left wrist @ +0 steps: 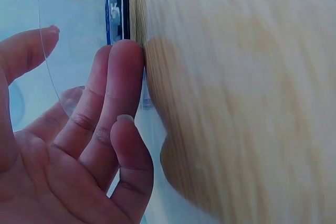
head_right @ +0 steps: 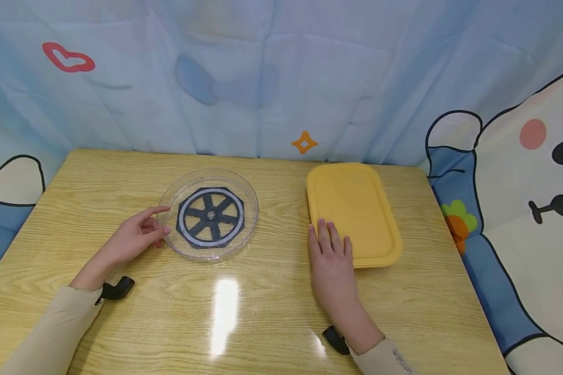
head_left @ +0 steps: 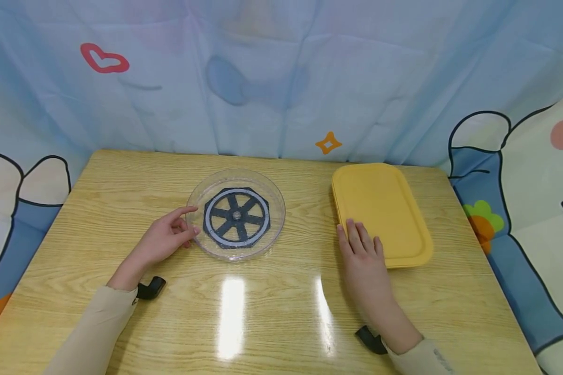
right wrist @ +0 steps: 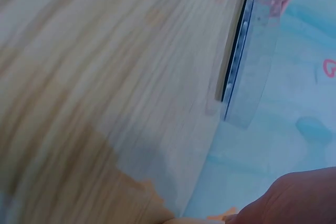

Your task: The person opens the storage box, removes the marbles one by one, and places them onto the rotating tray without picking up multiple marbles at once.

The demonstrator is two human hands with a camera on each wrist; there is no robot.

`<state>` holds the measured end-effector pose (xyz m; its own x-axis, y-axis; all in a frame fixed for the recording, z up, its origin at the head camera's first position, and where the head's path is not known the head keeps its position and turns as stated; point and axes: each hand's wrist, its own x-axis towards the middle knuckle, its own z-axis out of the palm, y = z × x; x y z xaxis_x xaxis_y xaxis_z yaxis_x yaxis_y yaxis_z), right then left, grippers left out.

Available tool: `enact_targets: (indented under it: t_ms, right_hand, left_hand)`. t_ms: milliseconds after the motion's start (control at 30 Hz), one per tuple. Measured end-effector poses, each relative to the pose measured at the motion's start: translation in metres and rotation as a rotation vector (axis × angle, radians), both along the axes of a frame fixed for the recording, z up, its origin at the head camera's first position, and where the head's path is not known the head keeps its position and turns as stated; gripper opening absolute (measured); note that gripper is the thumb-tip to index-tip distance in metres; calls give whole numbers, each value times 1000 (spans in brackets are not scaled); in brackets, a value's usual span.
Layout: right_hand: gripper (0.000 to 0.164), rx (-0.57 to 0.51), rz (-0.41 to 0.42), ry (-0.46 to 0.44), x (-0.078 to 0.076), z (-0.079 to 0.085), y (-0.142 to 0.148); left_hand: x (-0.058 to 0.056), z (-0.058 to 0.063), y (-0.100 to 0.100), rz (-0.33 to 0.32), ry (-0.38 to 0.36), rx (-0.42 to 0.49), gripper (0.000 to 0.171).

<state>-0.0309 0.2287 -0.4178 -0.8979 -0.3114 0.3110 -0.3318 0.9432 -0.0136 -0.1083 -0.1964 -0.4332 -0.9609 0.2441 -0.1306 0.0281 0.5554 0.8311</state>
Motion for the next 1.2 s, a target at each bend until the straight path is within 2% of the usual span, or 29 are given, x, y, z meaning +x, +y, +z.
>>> enact_targets:
  t_ms: [167, 367, 567, 733, 867, 1200]
  right_hand:
    - [66, 3, 20, 3, 1, 1, -15]
    - [57, -14, 21, -49, 2, 2, -32]
    - [55, -31, 28, -74, 3, 5, -44]
    - [55, -48, 65, -27, 2, 6, -46]
    - [53, -69, 91, 10, 0, 5, -44]
    - [47, -113, 109, 32, 0, 3, -45]
  left_hand:
    - [0, 0, 0, -8, 7, -4, 57]
    - [1, 0, 0, -4, 3, -4, 57]
    - [0, -1, 2, -12, 1, 38, 61]
    - [-2, -4, 3, -21, -19, 100, 62]
    - [0, -6, 3, -19, -39, 116, 63]
    - [-3, -11, 0, -34, -67, 203, 63]
